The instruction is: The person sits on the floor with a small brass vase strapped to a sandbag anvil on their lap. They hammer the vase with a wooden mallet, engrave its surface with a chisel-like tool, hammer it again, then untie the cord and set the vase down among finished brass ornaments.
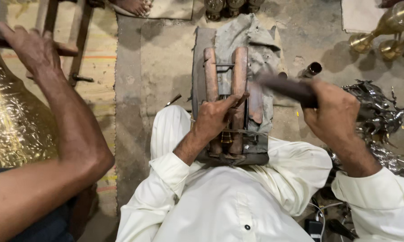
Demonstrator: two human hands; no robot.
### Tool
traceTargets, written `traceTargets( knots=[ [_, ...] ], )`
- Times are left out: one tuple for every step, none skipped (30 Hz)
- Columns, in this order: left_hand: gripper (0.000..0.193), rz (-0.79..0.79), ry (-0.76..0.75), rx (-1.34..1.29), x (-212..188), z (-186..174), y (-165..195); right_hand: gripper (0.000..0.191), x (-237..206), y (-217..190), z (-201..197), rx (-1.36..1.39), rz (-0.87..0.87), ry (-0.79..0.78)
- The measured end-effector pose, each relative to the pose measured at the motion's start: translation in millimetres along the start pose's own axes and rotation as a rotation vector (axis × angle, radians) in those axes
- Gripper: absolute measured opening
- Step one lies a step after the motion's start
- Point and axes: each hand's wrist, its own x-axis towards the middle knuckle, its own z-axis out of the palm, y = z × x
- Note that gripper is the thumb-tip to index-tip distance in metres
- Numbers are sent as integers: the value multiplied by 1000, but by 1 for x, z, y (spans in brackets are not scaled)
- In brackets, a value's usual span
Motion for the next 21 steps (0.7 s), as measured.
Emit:
traceTargets(
  knots=[
    [46, 18, 7, 9, 2, -1, 0, 45, -2, 3, 0, -42, -67, 15],
    [49, 34, 11, 14, 3, -2, 0, 46, -5, 5, 0, -86, -130, 26],
    [51, 46, 17, 17, 4, -2, 1, 43, -6, 7, 1, -27, -38, 23],
    [50, 20, -8, 10, 4, -2, 3, 41, -8, 9, 1, 35, 50, 14],
    [50, -8, -34, 5, 5, -2, 3, 40, -9, 9, 2, 99, 136, 2],
    [49, -32, -62, 1, 6, -3, 4, 41, -11, 10, 3, 20, 64, -14],
    [48, -18, -72, 9, 7, -4, 3, 42, -12, 10, 4, -61, -4, -22],
    [46, 2, -82, 15, 9, -4, 2, 44, -14, 10, 3, -146, -69, -25],
    [45, 23, -92, 18, 11, -4, 2, 41, -15, 10, 3, -105, 8, -40],
    [43, 21, -110, 20, 14, -2, 1, 39, -16, 11, 3, -64, 79, -58],
    [40, 10, -123, 27, 17, -2, -1, 36, -17, 11, 4, -18, 139, -80],
    [38, -10, -136, 36, 18, -1, -2, 39, -18, 11, 4, -6, 98, -90],
    [37, 8, -138, 13, 19, -2, -3, 42, -19, 12, 4, 6, 67, -92],
    [37, 40, -148, -12, 21, -2, -6, 46, -21, 13, 4, 14, 47, -84],
    [37, 72, -156, -41, 24, 0, -7, 43, -22, 14, 5, 26, 131, -114],
    [38, 86, -169, -18, 28, 2, -9, 41, -23, 16, 6, 37, 209, -149],
    [39, 91, -181, 4, 31, 4, -9, 39, -24, 19, 7, 50, 283, -191],
    [41, 96, -194, 30, 32, 6, -10, 41, -26, 21, 9, 20, 261, -200],
    [39, 104, -228, 39, 34, 5, -12, 44, -29, 22, 13, -8, 242, -198],
    [37, 118, -265, 45, 36, 6, -13, 47, -33, 25, 16, -40, 228, -194],
    [36, 130, -299, 49, 38, 7, -13, 45, -37, 28, 18, 80, 271, -149]
  ],
)
